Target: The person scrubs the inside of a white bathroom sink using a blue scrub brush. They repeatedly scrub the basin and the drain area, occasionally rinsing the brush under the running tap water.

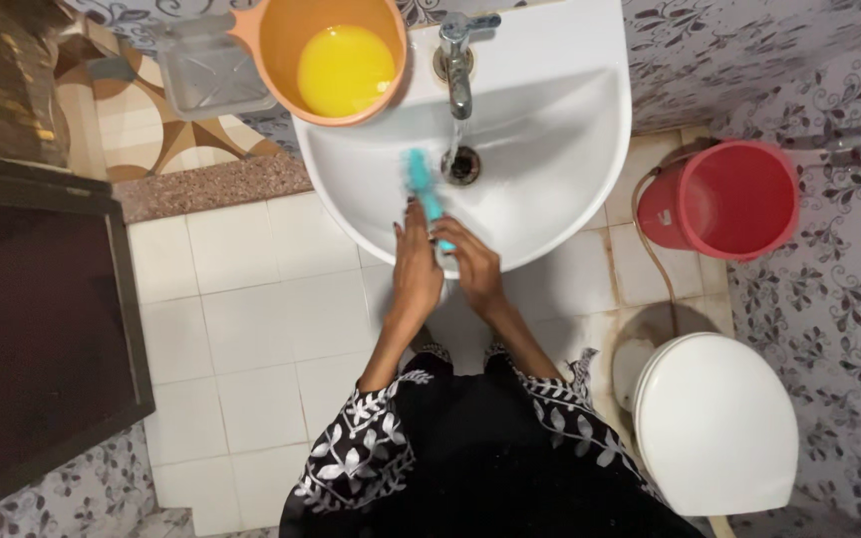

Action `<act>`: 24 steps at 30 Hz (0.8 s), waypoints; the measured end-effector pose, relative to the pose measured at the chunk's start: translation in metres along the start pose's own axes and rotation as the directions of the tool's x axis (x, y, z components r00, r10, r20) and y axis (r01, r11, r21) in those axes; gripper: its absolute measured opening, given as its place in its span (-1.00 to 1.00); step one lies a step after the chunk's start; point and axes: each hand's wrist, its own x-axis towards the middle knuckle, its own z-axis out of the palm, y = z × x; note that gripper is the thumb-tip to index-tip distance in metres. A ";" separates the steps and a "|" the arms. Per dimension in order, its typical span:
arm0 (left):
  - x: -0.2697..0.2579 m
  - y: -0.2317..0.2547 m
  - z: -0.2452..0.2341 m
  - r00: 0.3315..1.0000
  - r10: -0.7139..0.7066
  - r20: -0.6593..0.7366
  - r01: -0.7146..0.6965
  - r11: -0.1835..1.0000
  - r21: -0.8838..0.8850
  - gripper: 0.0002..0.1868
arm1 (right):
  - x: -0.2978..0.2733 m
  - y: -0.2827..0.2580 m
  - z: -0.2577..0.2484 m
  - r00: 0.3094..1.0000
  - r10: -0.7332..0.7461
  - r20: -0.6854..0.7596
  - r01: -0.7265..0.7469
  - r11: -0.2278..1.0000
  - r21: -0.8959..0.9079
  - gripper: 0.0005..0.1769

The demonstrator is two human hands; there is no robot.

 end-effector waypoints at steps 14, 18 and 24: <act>-0.021 -0.016 -0.028 0.989 0.148 0.020 -0.144 0.978 -0.153 -0.21 | 0.003 0.012 0.011 0.998 -0.025 -0.052 0.030 0.995 0.097 -0.52; -0.023 -0.023 -0.035 0.986 0.162 0.041 -0.154 0.977 -0.148 -0.21 | 0.004 0.019 -0.012 0.994 -0.099 -0.043 0.078 0.937 -0.340 -0.59; -0.024 -0.023 -0.025 0.987 0.151 0.056 -0.140 0.976 -0.169 -0.18 | -0.002 0.019 0.009 0.989 -0.017 -0.147 -0.014 0.978 -0.208 -0.58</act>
